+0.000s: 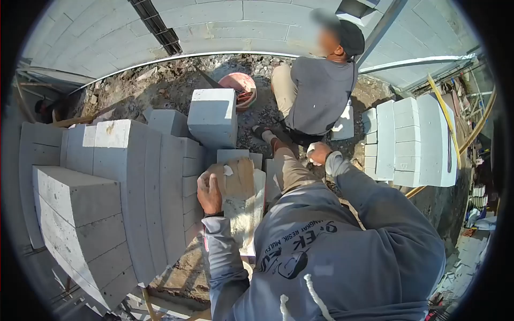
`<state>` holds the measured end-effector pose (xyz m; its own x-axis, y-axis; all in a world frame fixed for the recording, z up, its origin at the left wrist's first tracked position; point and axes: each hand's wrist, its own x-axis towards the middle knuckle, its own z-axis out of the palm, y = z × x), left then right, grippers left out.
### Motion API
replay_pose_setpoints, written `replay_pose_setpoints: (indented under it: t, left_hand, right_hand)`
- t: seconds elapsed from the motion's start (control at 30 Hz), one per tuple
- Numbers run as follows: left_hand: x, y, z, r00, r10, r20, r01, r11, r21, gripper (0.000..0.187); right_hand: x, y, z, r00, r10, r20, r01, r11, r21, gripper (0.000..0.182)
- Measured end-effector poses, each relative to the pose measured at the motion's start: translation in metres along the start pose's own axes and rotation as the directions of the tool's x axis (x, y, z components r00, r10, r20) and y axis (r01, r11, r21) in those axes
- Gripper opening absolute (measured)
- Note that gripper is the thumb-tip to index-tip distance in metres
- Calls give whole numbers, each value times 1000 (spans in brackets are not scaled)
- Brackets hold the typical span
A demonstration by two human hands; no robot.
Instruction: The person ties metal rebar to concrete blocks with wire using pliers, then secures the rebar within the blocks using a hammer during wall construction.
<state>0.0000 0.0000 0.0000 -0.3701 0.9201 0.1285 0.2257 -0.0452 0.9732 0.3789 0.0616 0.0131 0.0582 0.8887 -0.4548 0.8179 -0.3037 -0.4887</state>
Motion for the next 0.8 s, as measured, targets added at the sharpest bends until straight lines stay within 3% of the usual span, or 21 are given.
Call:
replay_pose_setpoints:
  t: [0.03,0.07,0.1,0.2,0.23,0.27,0.3,0.37,0.4,0.43,0.5,0.57,0.6,0.63,0.67,0.7,0.77,0.8]
  left_hand:
    - [-14,9,1,998,-6,-67,7,1000,12,37]
    - [-28,18,1,991,-13,-132,17,999,29,36]
    - [-31,-1,-19,962,-248,-116,271,922,275,38]
    - [70,-29,39,936,-290,-201,345,874,344,39]
    - [89,-41,54,962,-221,-159,271,816,510,39]
    - [113,-58,73,985,-141,-99,172,744,646,39]
    - [141,-69,90,983,-164,-88,181,738,650,39]
    - [181,-88,114,992,-39,-123,117,660,742,41]
    - [196,-102,119,986,-84,-142,163,630,759,45]
    - [201,-121,122,983,-117,-144,186,618,764,45]
    - [213,-158,129,988,-42,-148,148,521,841,48]
    - [214,-183,139,983,-113,-147,182,437,881,50]
    - [212,-192,145,975,-158,-156,204,358,911,52]
    - [211,-198,151,965,-201,-170,222,278,934,54]
    - [211,-200,154,954,-231,-192,255,285,924,55]
    - [215,-199,154,938,-277,-211,286,269,920,58]
    - [219,-201,156,953,-252,-169,231,241,942,58]
    - [220,-201,156,949,-265,-170,234,236,943,58]
  right_hand:
    - [1,3,-7,1000,-8,15,9,999,-32,21]
    - [4,1,0,997,-77,14,76,995,59,22]
    - [31,6,75,938,101,332,-118,993,30,24]
    - [209,-14,113,980,-61,192,90,985,-146,23]
    - [244,-16,128,982,-110,156,140,971,-194,19]
    - [277,-14,144,985,-112,134,129,983,-129,21]
    - [310,-14,157,989,-111,96,117,991,-62,22]
    - [365,-24,165,968,-109,227,131,988,-83,24]
    - [387,-25,176,976,-51,213,76,991,-112,24]
    - [406,-22,186,981,5,194,23,990,-141,24]
    - [452,-13,209,971,115,209,-72,977,-203,29]
    - [498,-8,231,895,81,438,126,897,-423,34]
    - [511,-5,245,888,94,451,122,896,-427,34]
    - [521,-4,258,932,106,346,26,934,-357,34]
    - [534,-3,270,964,127,232,-61,960,-275,34]
    - [547,-7,275,962,137,238,-65,957,-284,34]
    - [571,-13,288,971,-10,237,135,845,-517,33]
    - [588,-4,307,969,55,240,47,916,-398,28]
